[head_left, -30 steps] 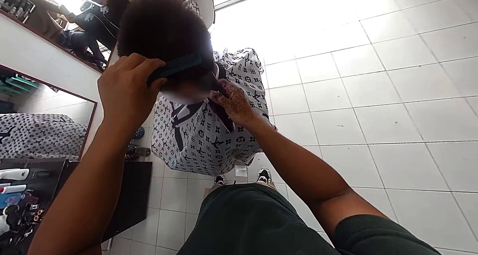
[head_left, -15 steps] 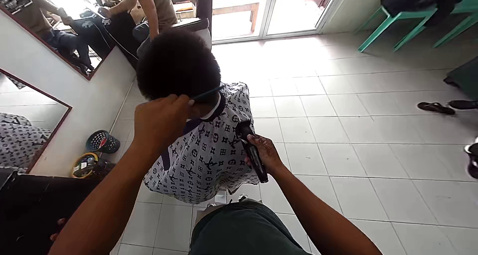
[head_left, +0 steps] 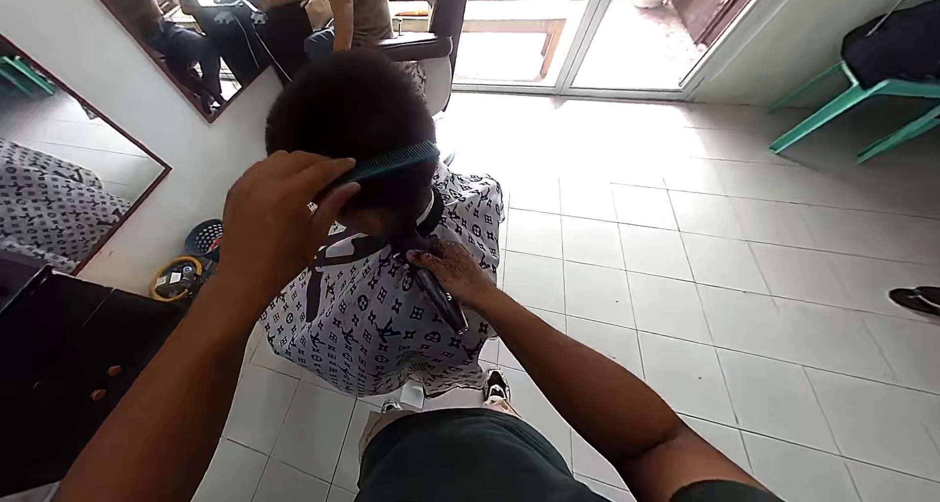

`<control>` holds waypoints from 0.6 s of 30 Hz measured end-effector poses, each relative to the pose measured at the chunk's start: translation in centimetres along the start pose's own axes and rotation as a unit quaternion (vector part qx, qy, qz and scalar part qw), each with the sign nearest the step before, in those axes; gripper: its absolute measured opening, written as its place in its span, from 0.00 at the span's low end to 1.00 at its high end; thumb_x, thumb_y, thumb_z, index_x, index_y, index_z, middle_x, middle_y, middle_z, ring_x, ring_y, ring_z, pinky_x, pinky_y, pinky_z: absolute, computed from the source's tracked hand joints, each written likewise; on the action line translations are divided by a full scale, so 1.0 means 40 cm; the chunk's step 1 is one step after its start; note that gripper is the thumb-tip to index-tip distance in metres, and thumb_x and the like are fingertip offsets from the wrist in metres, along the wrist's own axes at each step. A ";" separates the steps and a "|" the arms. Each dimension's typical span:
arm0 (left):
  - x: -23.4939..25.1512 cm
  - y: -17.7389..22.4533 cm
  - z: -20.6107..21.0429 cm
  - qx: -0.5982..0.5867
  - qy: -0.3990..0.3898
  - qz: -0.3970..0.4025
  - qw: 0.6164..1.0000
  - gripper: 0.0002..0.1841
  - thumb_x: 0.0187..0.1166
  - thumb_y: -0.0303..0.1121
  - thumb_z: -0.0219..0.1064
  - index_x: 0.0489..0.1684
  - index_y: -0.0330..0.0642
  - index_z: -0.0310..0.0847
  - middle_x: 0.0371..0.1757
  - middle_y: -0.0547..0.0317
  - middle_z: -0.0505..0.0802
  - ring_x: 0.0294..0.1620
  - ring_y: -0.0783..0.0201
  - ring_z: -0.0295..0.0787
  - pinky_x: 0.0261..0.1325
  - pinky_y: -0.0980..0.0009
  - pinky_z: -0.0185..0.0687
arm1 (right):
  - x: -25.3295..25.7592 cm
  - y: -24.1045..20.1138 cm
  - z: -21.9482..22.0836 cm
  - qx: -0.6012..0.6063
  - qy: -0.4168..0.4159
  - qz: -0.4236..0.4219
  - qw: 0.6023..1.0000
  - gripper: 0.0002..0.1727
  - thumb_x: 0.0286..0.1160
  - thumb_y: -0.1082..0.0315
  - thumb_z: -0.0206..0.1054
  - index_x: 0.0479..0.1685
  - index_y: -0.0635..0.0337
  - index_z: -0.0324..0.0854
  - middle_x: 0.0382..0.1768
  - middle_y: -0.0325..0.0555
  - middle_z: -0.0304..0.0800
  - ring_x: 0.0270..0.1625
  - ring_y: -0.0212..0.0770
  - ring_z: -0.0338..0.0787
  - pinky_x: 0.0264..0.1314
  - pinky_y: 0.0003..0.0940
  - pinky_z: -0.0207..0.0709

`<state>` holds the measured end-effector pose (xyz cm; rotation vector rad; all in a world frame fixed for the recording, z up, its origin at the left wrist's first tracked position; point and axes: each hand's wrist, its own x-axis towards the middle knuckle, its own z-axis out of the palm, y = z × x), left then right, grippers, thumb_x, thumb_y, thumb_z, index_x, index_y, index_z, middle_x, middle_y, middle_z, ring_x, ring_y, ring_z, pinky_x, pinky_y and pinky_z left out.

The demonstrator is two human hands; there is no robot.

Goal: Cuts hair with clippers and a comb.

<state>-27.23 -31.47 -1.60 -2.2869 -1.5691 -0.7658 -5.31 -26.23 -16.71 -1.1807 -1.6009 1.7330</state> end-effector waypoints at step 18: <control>0.014 0.068 0.042 0.068 -0.012 -0.086 0.994 0.14 0.74 0.34 0.77 0.54 0.40 0.91 0.48 0.41 0.94 0.49 0.41 0.91 0.48 0.40 0.80 | 0.019 -0.044 -0.019 0.060 -0.025 -0.127 0.990 0.18 0.82 0.59 0.69 0.59 0.65 0.80 0.39 0.49 0.91 0.39 0.38 0.92 0.49 0.36 0.88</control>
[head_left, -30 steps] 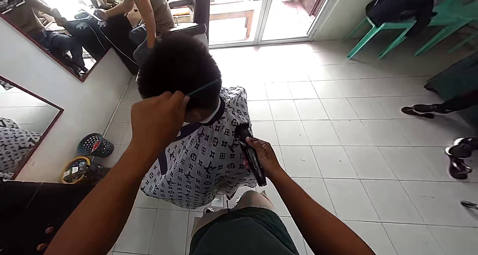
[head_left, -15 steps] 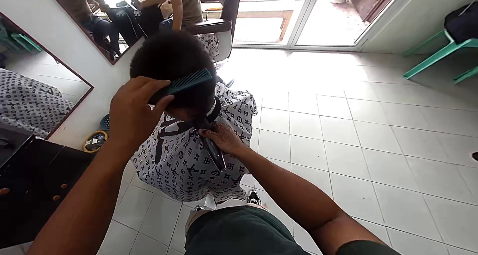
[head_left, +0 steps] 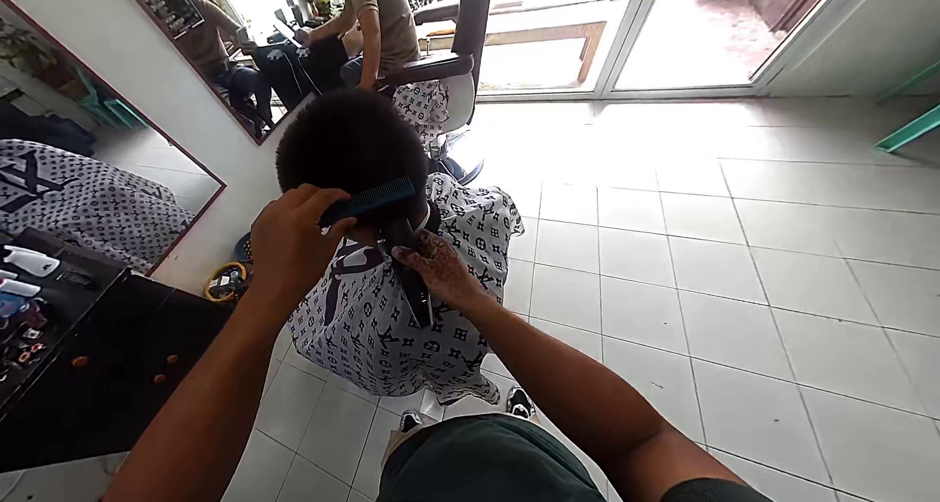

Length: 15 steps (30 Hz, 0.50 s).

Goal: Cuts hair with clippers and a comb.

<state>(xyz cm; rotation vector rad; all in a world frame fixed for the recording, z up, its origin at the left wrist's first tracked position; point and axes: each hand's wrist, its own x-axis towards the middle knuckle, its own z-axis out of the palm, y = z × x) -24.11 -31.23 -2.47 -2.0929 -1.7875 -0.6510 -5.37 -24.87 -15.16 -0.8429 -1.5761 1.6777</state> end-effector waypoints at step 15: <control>0.003 0.001 -0.018 0.012 -0.015 0.003 1.000 0.14 0.75 0.34 0.77 0.55 0.41 0.90 0.48 0.42 0.93 0.47 0.41 0.92 0.44 0.42 0.81 | 0.006 0.028 -0.018 -0.037 -0.027 0.065 0.997 0.20 0.84 0.55 0.68 0.53 0.68 0.80 0.37 0.52 0.89 0.37 0.41 0.92 0.48 0.39 0.88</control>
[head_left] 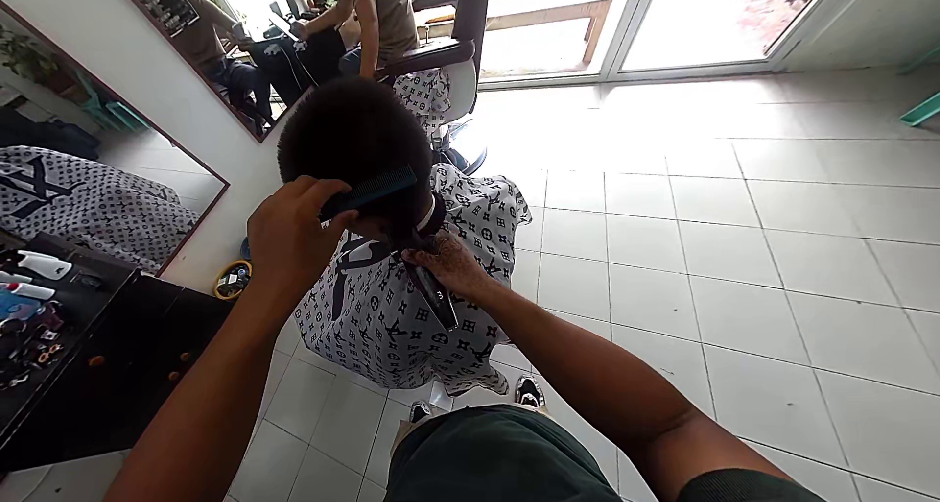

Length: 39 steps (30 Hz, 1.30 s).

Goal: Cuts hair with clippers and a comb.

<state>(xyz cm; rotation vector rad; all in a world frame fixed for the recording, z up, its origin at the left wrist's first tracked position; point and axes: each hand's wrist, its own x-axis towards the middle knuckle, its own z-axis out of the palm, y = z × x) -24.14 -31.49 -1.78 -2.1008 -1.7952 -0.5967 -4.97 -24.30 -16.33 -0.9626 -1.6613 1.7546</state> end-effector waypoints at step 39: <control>-0.033 0.039 0.055 -0.023 0.017 -0.052 0.998 0.15 0.77 0.34 0.75 0.59 0.42 0.91 0.52 0.42 0.93 0.52 0.45 0.91 0.51 0.45 0.82 | -0.018 -0.053 -0.128 0.088 -0.037 -0.060 0.994 0.16 0.90 0.57 0.58 0.55 0.63 0.77 0.32 0.47 0.88 0.27 0.38 0.91 0.30 0.32 0.89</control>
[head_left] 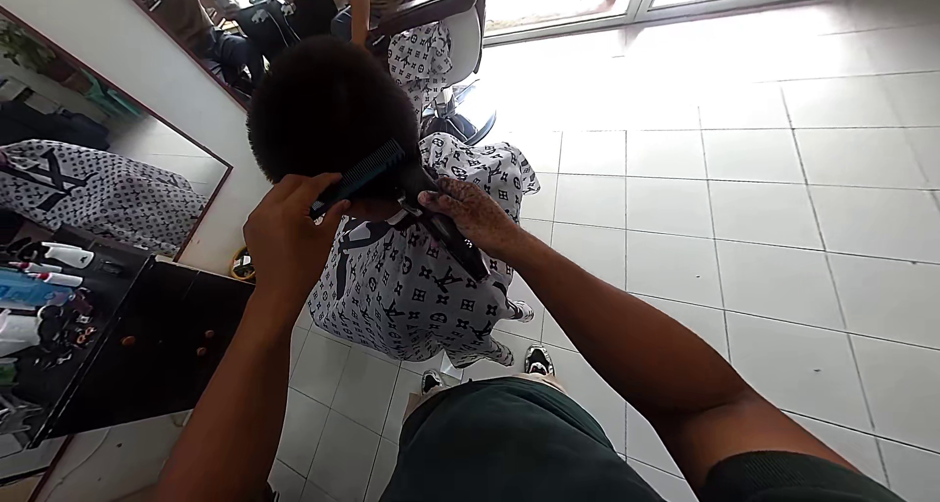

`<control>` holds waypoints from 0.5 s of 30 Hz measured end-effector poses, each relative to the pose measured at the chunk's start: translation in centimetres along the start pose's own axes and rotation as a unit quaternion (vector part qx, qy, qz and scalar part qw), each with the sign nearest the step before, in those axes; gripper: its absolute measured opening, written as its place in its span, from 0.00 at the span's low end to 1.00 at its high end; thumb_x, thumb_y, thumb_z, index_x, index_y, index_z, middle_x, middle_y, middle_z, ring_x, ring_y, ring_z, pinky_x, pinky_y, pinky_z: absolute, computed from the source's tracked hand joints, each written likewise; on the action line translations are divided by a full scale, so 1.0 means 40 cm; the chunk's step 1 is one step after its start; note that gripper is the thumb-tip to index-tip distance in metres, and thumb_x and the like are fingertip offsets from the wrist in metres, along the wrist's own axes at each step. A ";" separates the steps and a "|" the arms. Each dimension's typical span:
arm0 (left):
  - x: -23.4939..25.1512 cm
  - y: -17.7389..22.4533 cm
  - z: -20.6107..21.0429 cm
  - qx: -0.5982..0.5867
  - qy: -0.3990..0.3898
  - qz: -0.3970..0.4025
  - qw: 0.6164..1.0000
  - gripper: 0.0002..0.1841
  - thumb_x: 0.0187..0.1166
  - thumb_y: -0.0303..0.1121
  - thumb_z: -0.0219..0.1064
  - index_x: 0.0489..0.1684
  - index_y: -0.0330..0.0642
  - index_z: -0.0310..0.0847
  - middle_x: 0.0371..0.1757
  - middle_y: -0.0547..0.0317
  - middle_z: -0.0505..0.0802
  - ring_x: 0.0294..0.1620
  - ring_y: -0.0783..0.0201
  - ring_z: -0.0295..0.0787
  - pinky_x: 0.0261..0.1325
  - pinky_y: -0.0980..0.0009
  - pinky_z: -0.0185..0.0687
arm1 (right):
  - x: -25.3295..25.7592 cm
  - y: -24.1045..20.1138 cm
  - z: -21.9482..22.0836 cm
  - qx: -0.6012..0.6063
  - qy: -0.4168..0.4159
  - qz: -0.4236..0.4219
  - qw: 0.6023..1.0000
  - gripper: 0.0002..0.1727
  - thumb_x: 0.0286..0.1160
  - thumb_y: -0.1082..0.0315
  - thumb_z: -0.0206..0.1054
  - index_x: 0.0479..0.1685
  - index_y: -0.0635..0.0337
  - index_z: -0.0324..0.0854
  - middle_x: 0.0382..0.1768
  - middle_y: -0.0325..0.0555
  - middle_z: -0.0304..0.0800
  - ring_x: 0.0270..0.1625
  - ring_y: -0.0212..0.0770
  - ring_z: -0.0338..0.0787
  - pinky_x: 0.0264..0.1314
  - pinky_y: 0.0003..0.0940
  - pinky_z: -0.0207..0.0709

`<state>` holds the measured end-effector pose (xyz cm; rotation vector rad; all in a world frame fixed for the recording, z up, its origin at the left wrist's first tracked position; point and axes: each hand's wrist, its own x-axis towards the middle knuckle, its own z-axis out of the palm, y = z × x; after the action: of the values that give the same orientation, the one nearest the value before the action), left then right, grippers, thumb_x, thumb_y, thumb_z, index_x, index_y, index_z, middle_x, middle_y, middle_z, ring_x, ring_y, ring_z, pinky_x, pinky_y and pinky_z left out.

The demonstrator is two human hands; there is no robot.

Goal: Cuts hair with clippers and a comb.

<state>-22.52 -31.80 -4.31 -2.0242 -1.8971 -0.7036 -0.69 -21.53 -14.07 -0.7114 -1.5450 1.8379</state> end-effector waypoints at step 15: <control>-0.007 0.087 0.026 0.104 -0.030 0.031 0.994 0.11 0.85 0.34 0.64 0.48 0.39 0.92 0.28 0.52 0.91 0.25 0.53 0.90 0.25 0.57 0.82 | -0.193 0.194 -0.287 0.072 0.152 0.120 0.978 0.18 0.90 0.55 0.45 0.42 0.54 0.77 0.19 0.35 0.88 0.16 0.33 0.87 0.17 0.29 0.84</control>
<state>-18.91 -31.86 -4.89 -1.9829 -1.8448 -0.4141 12.00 -20.82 -23.58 -1.0898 -1.1577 1.8841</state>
